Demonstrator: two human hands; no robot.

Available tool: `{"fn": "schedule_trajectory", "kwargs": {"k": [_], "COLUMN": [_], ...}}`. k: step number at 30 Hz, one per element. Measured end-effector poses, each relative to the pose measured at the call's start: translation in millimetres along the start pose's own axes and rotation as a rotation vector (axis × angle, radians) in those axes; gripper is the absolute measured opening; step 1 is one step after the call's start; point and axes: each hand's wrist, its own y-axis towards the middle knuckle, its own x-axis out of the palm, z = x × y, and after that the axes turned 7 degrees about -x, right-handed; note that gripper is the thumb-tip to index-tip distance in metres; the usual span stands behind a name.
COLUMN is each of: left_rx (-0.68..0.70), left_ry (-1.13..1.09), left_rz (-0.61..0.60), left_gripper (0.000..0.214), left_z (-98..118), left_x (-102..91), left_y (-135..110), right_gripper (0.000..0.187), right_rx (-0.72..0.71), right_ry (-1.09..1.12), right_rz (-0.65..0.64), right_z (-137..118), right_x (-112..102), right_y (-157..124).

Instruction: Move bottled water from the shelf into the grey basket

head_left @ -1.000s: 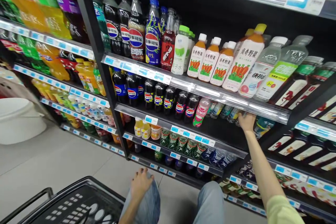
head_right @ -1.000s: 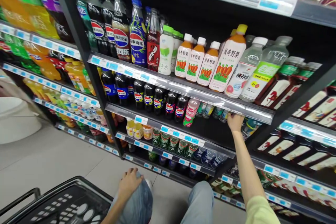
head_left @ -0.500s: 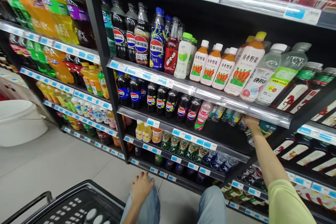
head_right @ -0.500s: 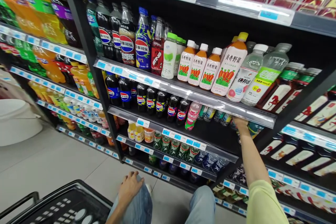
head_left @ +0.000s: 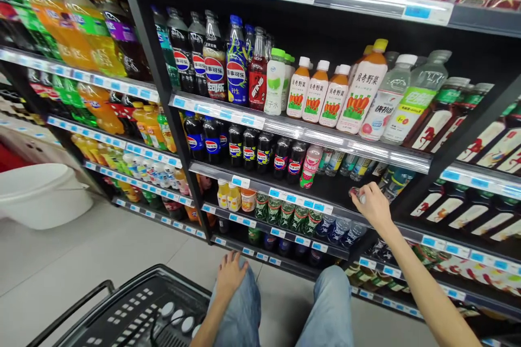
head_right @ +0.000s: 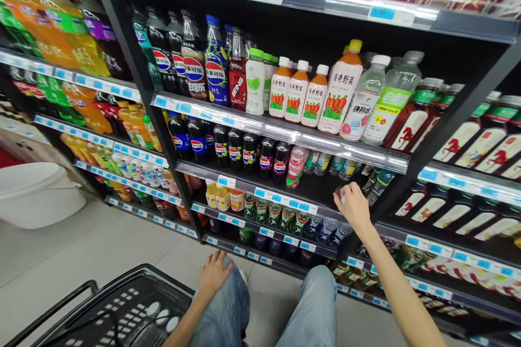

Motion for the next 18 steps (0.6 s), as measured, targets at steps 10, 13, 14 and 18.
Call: {"fn": "schedule_trajectory", "kwargs": {"k": [10,13,14,18], "left_rx": [0.009,0.087,0.129,0.308], "left_ry": [0.083,-0.142,-0.295,-0.954], "left_rz": [-0.064,-0.169,-0.217,-0.323], "left_gripper": [0.071,0.062,0.059,0.071], "left_z": [-8,1,7,50], "left_x": [-0.3,-13.9,-20.7,-56.7], "left_y": [-59,-75,-81,-106], "right_gripper": [0.035,0.038,0.038,0.041], "right_rx": [-0.026,0.013,0.024,0.056], "right_ry": [0.432,0.614,0.675,0.903], "right_rz": [0.303,0.247,0.212,0.061], "right_z": [-60,-79,-84,-103], "right_x": [-66,-84,-87,-83], "right_y": [-14,-12,-12,-15]}}
